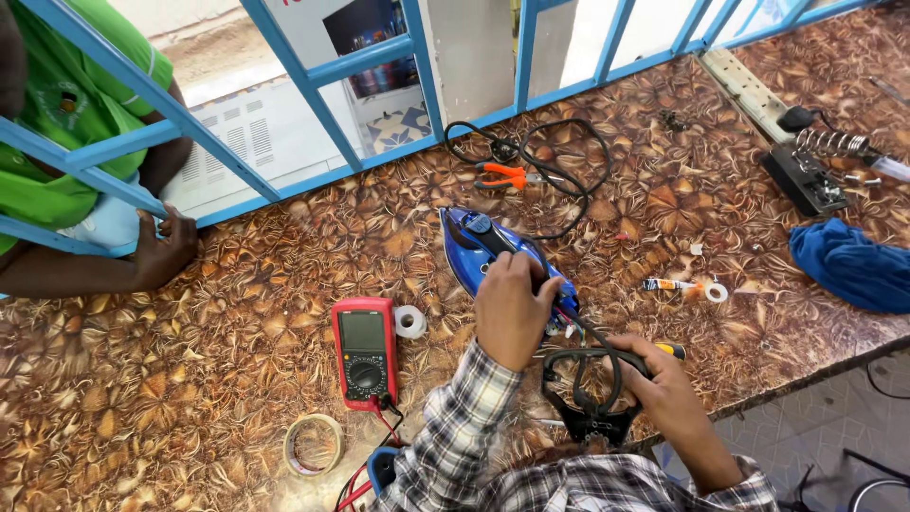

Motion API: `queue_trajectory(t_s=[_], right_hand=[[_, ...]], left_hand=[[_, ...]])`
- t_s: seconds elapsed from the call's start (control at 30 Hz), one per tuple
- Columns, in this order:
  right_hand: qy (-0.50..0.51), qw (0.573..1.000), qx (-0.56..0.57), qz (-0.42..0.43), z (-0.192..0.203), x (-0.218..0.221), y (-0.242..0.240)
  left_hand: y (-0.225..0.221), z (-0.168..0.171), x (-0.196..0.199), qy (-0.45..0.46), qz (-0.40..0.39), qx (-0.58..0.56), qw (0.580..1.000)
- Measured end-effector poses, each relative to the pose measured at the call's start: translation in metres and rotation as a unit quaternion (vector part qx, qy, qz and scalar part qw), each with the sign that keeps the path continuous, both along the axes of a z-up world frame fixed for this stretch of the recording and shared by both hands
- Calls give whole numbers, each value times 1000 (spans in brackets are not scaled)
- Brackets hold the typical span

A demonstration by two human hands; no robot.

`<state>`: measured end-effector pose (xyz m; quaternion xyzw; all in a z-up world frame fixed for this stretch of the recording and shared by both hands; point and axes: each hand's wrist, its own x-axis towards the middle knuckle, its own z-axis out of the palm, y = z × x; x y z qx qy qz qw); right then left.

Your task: The person repairs an electric iron by dismantling its handle and internal components, checking the internal wiring and heating element, and then reassembling the iron on a workbench.

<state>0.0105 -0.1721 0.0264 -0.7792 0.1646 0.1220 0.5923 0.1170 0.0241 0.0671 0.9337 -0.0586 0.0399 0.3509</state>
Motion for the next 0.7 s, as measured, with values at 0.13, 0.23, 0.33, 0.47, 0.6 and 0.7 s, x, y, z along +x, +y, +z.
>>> queue_trajectory(t_s=[0.13,0.23,0.33,0.47,0.6,0.7], right_hand=[[-90,994,42,42,-8,2,-8],[-84,994,60,36,-16,4,-14],[-54,997,45,20,-15,8,-16],[12,1000,-13,-1,-10,12,-15],[-13,999,52,-3,-14,14,-17],[-35,998,55,-14,-19,18,-20]], left_hand=[[0,6,8,27,-6,-34,999],[5,13,10,25,-20,-114,993],[14,28,13,98,-38,-235,966],[32,45,20,86,-48,-407,908],[42,67,29,-24,-114,-630,768],[48,83,31,-48,-138,-669,729]])
